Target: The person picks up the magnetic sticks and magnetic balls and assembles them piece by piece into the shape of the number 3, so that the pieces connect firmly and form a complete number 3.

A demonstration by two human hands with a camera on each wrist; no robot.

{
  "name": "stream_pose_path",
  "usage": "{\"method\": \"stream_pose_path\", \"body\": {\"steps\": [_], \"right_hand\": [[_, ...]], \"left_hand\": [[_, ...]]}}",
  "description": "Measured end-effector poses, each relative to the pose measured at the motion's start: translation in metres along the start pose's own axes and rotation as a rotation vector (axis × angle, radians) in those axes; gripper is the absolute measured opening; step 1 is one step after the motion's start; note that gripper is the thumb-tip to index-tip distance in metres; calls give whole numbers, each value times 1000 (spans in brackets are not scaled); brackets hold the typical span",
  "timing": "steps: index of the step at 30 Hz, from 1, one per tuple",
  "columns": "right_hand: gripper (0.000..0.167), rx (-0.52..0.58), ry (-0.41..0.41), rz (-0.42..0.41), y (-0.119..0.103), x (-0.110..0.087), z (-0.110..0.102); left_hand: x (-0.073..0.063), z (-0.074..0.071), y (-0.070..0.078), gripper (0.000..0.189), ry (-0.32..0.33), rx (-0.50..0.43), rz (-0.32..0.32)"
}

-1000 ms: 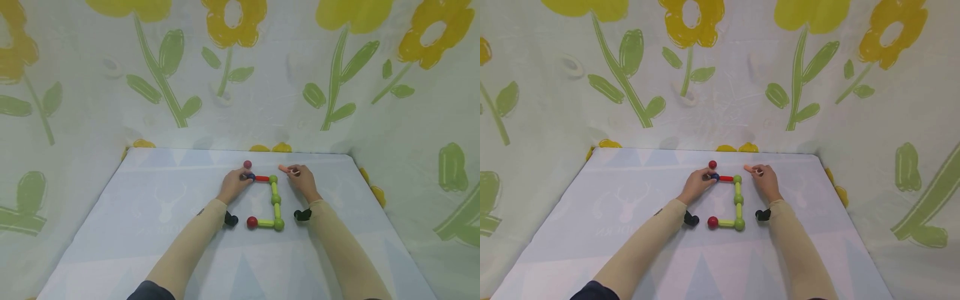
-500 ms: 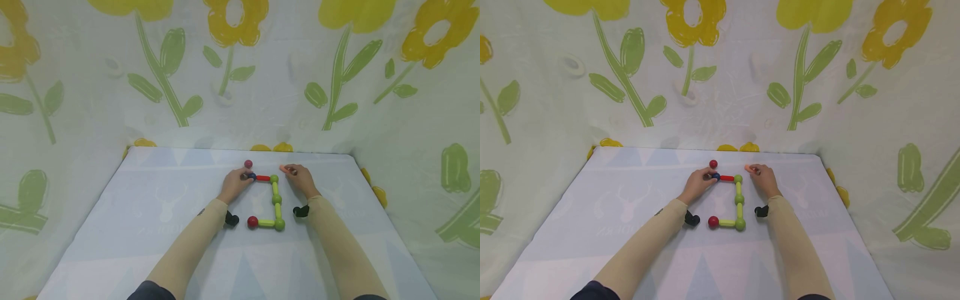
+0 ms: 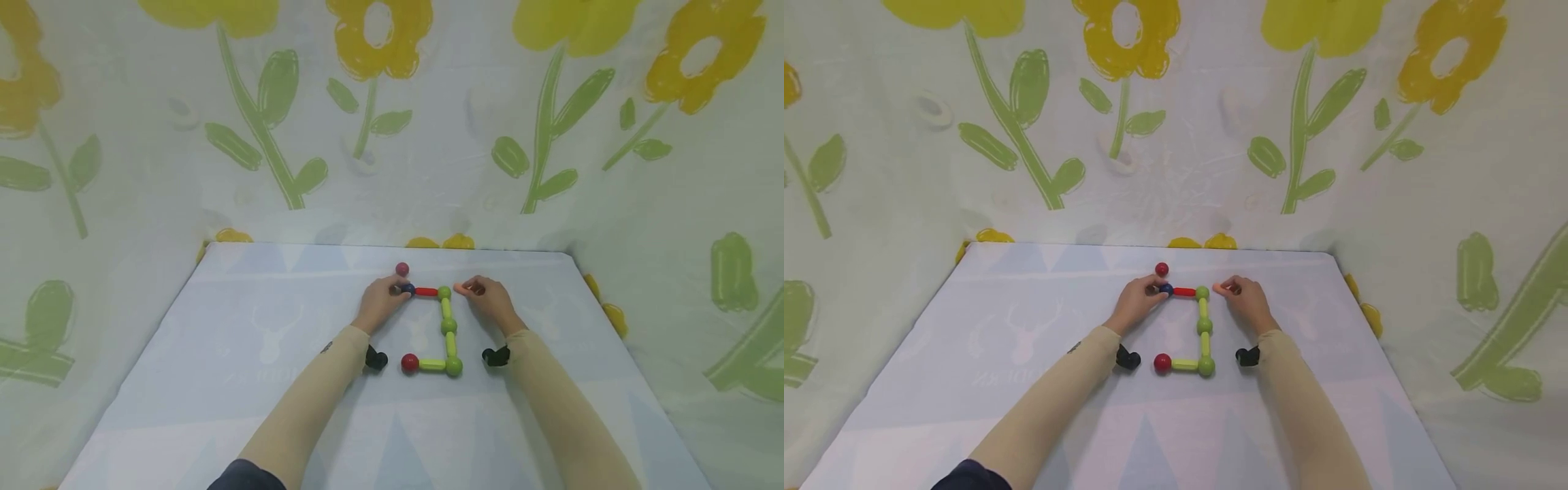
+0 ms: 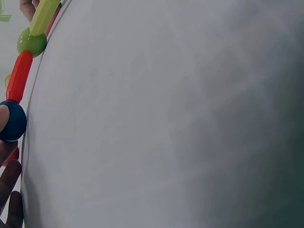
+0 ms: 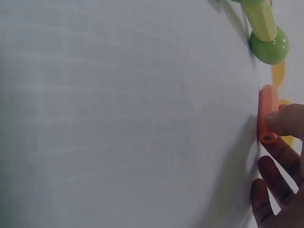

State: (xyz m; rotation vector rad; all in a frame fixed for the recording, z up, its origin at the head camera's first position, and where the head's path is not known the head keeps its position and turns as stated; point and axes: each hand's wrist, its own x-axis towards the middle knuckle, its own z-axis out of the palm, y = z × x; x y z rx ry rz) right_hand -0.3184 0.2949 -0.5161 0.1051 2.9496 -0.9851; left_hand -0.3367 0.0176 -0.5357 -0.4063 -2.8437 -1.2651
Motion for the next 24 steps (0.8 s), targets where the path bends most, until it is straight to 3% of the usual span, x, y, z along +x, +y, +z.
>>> {"method": "stream_pose_path", "body": {"steps": [6, 24], "right_hand": [[22, -9, -62, 27, -3, -14, -5], [19, -49, -55, -44, 7, -31, -4]], "left_hand": [[1, 1, -1, 30, 6, -8, 5], [-1, -1, 1, 30, -8, -14, -12]]}}
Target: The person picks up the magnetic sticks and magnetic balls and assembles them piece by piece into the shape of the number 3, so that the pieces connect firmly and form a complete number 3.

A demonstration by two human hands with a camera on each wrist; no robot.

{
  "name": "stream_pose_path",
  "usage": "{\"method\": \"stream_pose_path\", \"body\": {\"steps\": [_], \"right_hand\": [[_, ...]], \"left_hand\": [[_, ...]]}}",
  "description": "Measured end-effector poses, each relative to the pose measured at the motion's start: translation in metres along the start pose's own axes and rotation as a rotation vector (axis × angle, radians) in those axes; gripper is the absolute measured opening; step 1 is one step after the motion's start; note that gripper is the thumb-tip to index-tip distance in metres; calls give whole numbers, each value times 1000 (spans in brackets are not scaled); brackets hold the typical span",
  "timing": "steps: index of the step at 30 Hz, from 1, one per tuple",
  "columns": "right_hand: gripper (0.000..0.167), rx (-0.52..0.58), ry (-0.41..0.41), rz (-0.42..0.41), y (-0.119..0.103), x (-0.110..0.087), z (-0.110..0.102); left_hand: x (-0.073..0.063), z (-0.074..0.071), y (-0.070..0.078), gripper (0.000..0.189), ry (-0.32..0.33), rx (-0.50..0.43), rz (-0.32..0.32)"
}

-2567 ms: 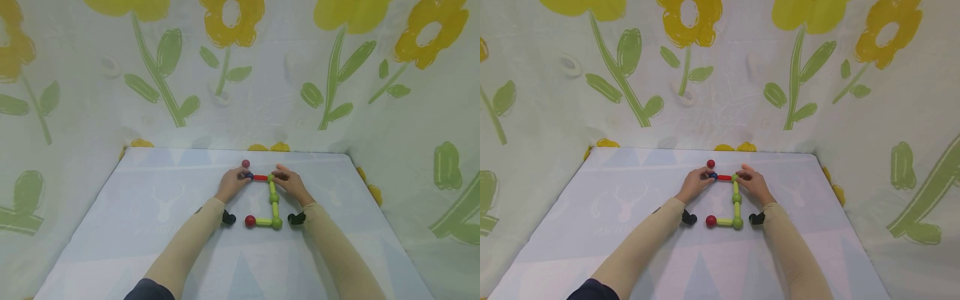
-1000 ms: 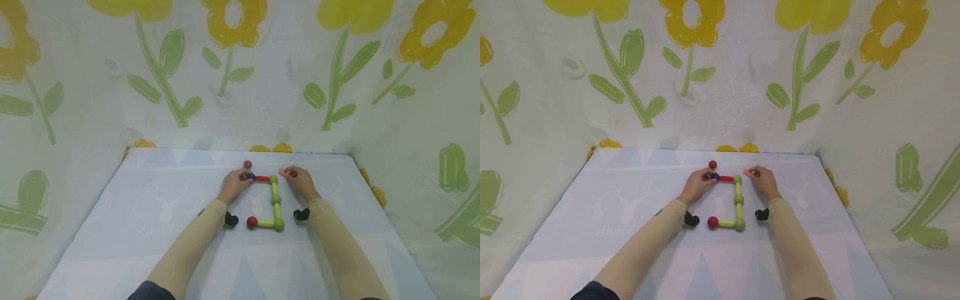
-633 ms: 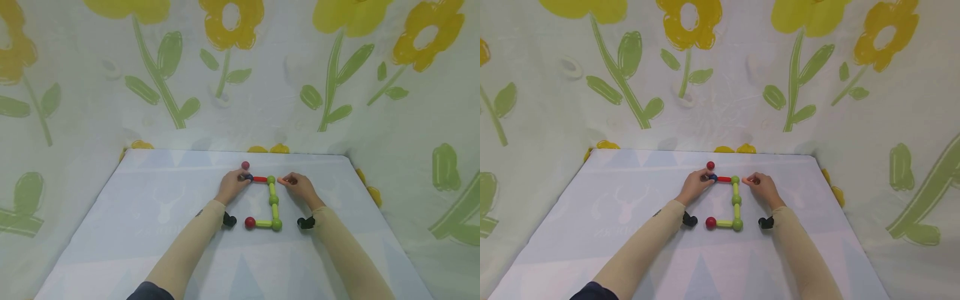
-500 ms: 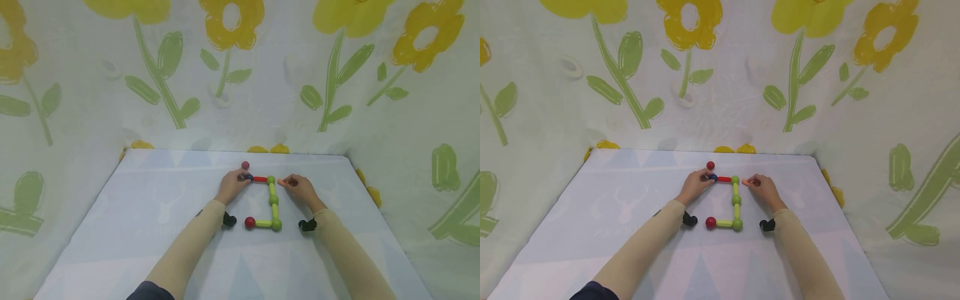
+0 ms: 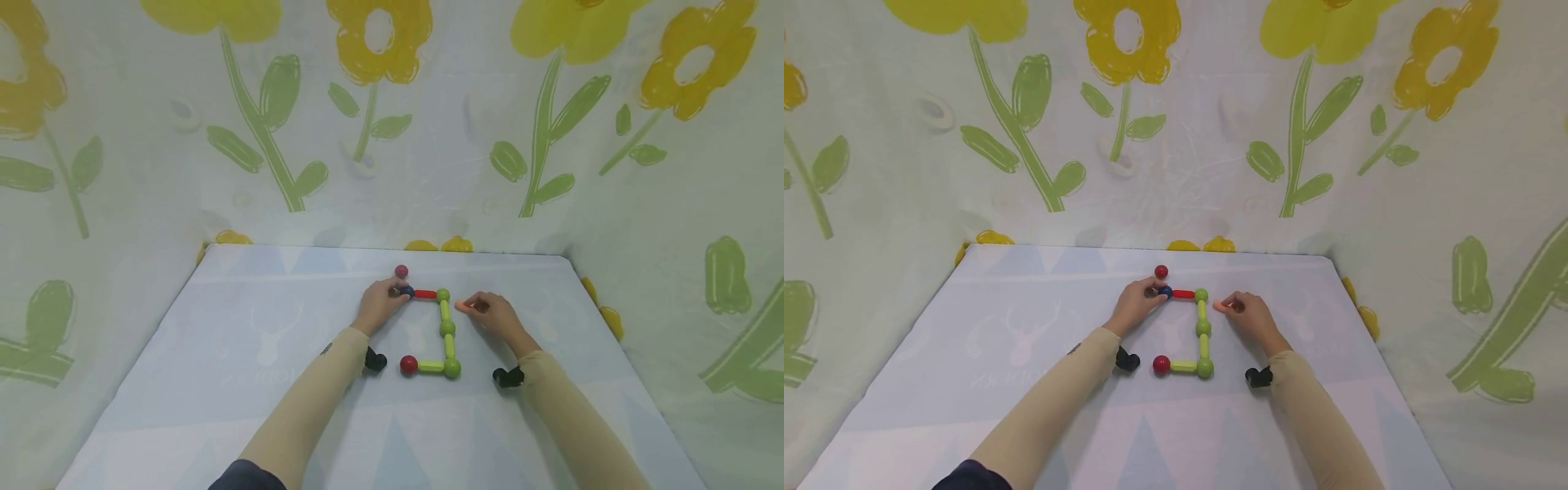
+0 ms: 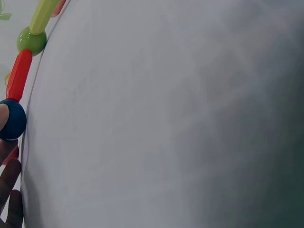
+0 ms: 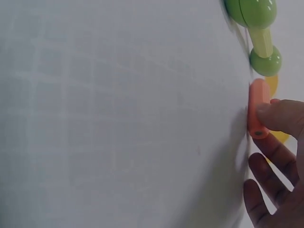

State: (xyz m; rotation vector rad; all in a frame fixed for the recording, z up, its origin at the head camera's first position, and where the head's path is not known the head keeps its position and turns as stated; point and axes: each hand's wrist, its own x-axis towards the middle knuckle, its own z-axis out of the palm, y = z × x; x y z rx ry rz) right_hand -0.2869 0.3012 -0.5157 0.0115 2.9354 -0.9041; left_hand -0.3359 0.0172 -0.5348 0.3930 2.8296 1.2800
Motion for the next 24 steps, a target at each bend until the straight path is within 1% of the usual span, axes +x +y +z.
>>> {"method": "stream_pose_path", "body": {"steps": [4, 8, 14, 17, 24], "right_hand": [[19, -2, -14, 12, -1, -3, -1], [20, 7, -20, 9, -1, -8, -2], [21, 22, 6, -61, 3, -12, -1], [21, 18, 11, -78, 4, -12, 0], [21, 13, 10, -63, 3, -13, 2]], "left_hand": [[-1, 0, 0, 30, 10, -1, 19], [0, 1, -2, 30, 8, 5, 16], [1, 3, -3, 31, 10, 7, 14], [1, 2, -3, 30, 11, 5, 12], [1, 2, -2, 31, 3, 9, -4]]}}
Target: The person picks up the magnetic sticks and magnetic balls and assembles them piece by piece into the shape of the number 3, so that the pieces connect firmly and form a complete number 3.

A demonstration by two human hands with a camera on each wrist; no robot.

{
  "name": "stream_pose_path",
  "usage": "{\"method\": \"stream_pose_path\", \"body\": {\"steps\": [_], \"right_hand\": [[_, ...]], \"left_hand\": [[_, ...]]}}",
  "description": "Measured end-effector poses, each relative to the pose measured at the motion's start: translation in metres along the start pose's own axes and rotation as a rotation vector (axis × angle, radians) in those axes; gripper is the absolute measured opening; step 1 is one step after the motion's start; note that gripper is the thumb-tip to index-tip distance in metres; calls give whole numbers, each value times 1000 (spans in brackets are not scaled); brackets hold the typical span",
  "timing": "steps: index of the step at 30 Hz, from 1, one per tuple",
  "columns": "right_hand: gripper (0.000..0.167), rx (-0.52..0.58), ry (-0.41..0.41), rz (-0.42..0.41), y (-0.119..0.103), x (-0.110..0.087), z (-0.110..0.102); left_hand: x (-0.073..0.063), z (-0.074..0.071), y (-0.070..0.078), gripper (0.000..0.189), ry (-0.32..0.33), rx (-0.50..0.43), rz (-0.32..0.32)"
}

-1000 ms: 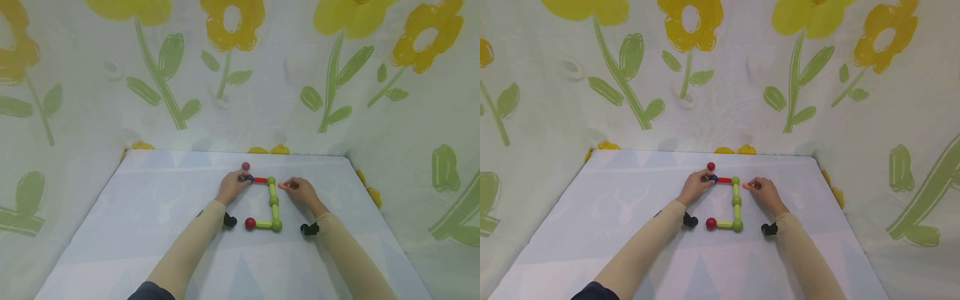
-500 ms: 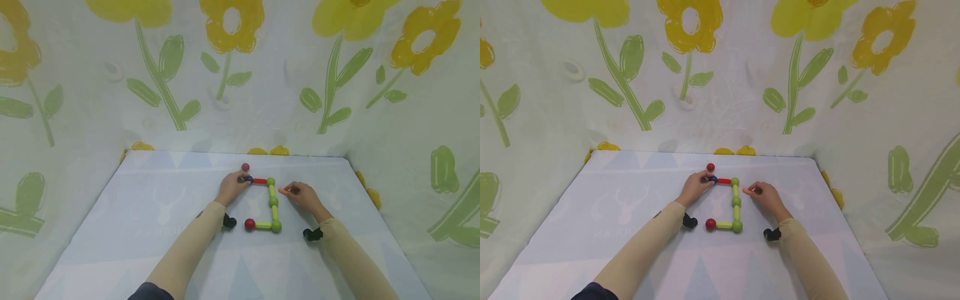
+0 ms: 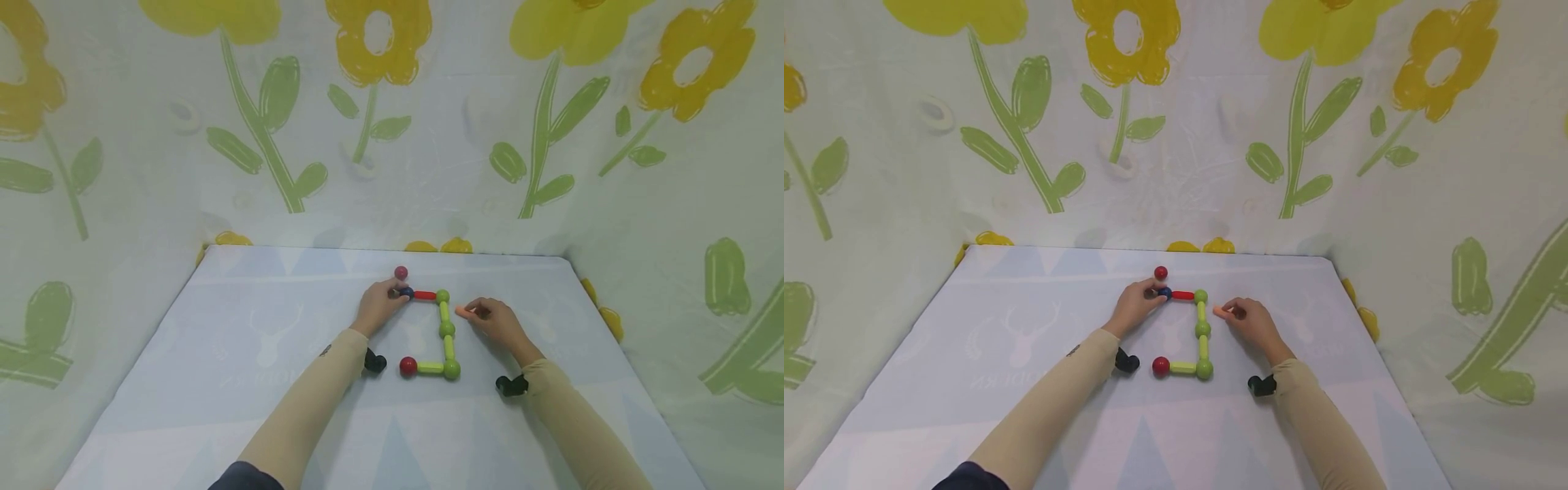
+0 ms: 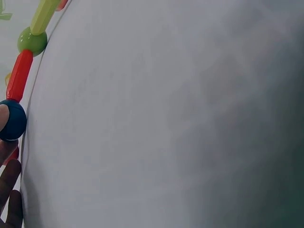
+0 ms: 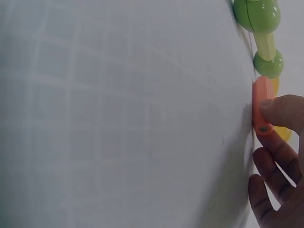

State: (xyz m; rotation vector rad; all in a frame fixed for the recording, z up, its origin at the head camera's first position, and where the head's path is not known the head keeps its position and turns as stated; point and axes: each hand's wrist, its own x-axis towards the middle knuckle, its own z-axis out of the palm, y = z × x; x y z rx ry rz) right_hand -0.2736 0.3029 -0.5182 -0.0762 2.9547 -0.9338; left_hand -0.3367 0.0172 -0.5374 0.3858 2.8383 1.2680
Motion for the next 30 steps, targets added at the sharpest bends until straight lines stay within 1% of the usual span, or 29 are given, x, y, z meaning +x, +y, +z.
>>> {"method": "stream_pose_path", "body": {"steps": [15, 22, 25, 30], "right_hand": [[24, 3, 6, -19, -1, -5, -1], [22, 0, 31, -99, -3, -9, -3], [22, 2, 30, -113, -6, -9, -5], [23, 9, 22, -127, -18, -10, -6]], "left_hand": [[-2, -1, 1, 31, -2, 0, 11], [-2, -2, 2, 31, -2, -13, 1], [-2, -2, 2, 31, -5, -13, -2], [-2, -3, 2, 31, -4, -15, -8]]}}
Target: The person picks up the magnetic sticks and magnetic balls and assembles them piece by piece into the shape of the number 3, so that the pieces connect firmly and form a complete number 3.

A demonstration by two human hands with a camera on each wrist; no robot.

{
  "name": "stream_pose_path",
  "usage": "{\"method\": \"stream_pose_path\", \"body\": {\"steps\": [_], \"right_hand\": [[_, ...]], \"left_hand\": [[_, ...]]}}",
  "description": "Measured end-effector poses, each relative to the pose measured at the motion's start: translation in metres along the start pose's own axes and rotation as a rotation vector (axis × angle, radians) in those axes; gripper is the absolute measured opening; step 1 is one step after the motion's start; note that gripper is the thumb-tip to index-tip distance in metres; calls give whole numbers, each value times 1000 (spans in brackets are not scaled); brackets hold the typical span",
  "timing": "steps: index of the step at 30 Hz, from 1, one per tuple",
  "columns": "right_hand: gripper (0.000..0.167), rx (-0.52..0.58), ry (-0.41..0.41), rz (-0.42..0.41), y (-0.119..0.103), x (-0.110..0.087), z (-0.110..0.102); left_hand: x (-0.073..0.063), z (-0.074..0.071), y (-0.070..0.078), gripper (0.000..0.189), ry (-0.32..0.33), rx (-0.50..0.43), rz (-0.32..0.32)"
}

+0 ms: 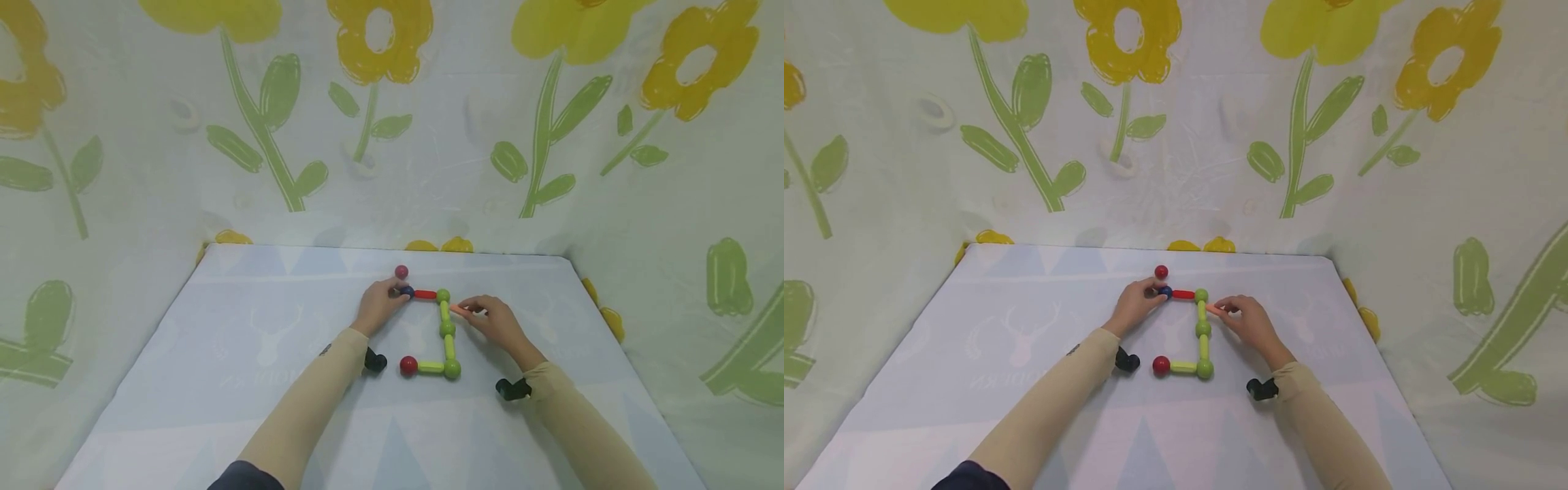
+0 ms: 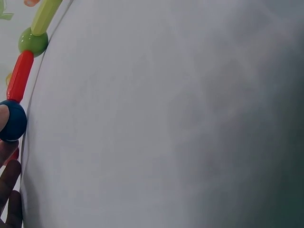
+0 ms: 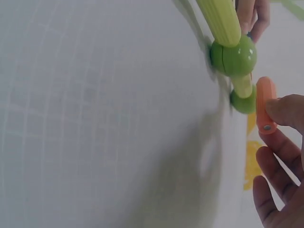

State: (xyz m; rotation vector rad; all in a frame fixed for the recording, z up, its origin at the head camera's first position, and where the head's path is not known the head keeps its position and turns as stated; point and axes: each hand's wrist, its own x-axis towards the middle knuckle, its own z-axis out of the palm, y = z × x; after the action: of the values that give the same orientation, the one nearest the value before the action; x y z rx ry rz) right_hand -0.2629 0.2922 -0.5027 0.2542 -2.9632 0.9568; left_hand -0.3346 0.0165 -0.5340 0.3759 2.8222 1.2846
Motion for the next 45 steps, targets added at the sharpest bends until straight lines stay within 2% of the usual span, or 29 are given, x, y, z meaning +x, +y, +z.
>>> {"method": "stream_pose_path", "body": {"steps": [9, 24, 34, 45], "right_hand": [[24, 6, -24, 1, -19, 0, 4], [19, 35, -67, -99, -43, 2, 24], [21, 20, -99, -141, -46, 5, 35], [20, -1, -120, -142, -44, 5, 37]], "left_hand": [[2, 3, -2, 31, 7, -3, 4], [4, 1, -3, 31, 14, 29, 43], [4, 2, -3, 31, 8, 27, 40], [3, 1, -2, 31, 9, 23, 27]]}}
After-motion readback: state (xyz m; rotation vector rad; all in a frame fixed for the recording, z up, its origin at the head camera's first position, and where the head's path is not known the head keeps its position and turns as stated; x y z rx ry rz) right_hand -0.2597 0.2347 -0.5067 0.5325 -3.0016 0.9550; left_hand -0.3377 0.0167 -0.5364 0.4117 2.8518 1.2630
